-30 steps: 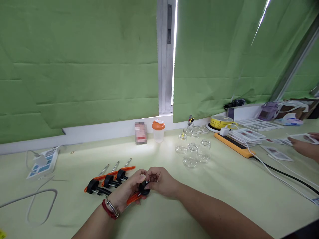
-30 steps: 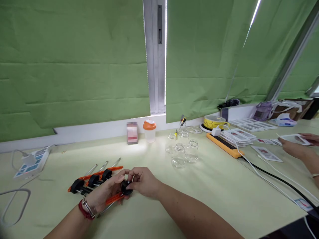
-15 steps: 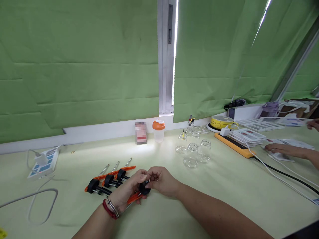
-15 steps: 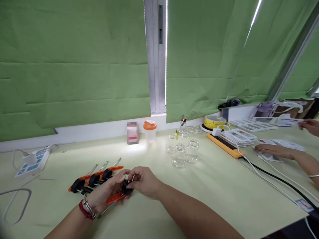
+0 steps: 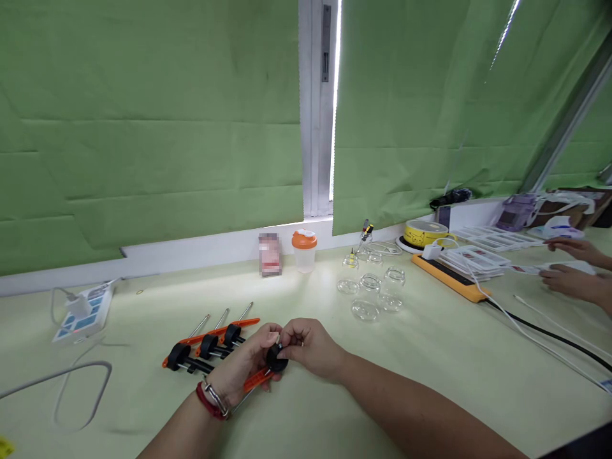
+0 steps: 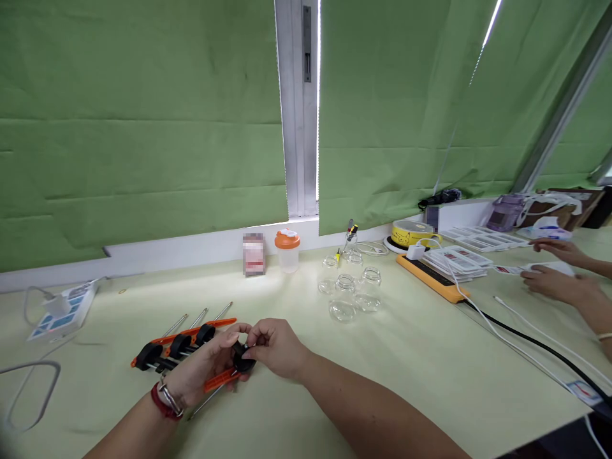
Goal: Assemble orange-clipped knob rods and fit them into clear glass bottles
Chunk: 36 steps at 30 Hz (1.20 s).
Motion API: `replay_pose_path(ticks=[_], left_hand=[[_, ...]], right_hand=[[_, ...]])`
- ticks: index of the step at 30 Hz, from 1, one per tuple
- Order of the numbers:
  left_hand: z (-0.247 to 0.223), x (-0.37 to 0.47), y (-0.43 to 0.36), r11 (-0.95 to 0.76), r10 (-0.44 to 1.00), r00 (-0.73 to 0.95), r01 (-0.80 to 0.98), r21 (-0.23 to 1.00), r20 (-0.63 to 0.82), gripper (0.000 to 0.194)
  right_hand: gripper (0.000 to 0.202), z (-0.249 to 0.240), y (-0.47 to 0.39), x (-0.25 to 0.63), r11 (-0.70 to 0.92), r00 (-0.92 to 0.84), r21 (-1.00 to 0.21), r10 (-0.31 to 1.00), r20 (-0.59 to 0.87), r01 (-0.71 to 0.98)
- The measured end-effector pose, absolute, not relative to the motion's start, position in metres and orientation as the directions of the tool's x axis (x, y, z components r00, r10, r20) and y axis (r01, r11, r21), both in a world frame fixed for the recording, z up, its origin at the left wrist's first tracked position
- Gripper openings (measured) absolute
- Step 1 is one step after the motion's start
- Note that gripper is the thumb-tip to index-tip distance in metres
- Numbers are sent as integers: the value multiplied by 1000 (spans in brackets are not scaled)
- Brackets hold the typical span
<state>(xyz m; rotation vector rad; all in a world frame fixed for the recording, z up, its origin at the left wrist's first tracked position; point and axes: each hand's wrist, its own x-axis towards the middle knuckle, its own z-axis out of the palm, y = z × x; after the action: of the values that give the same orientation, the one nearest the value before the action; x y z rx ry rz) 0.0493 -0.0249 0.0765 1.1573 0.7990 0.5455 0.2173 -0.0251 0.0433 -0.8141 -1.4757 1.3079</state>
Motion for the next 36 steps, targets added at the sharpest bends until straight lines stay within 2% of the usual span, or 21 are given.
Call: replay_pose_path(ticks=[12, 27, 36], left_hand=[[77, 49, -26, 328, 736, 624, 11, 944, -263, 29], [74, 47, -24, 327, 726, 625, 53, 944, -287, 33], [74, 48, -25, 320, 738, 622, 16, 947, -260, 31]], right_hand=[[19, 41, -24, 219, 222, -303, -974, 927, 221, -33], [17, 41, -23, 219, 207, -299, -978, 932, 207, -33], [12, 42, -24, 219, 236, -279, -972, 932, 230, -10]])
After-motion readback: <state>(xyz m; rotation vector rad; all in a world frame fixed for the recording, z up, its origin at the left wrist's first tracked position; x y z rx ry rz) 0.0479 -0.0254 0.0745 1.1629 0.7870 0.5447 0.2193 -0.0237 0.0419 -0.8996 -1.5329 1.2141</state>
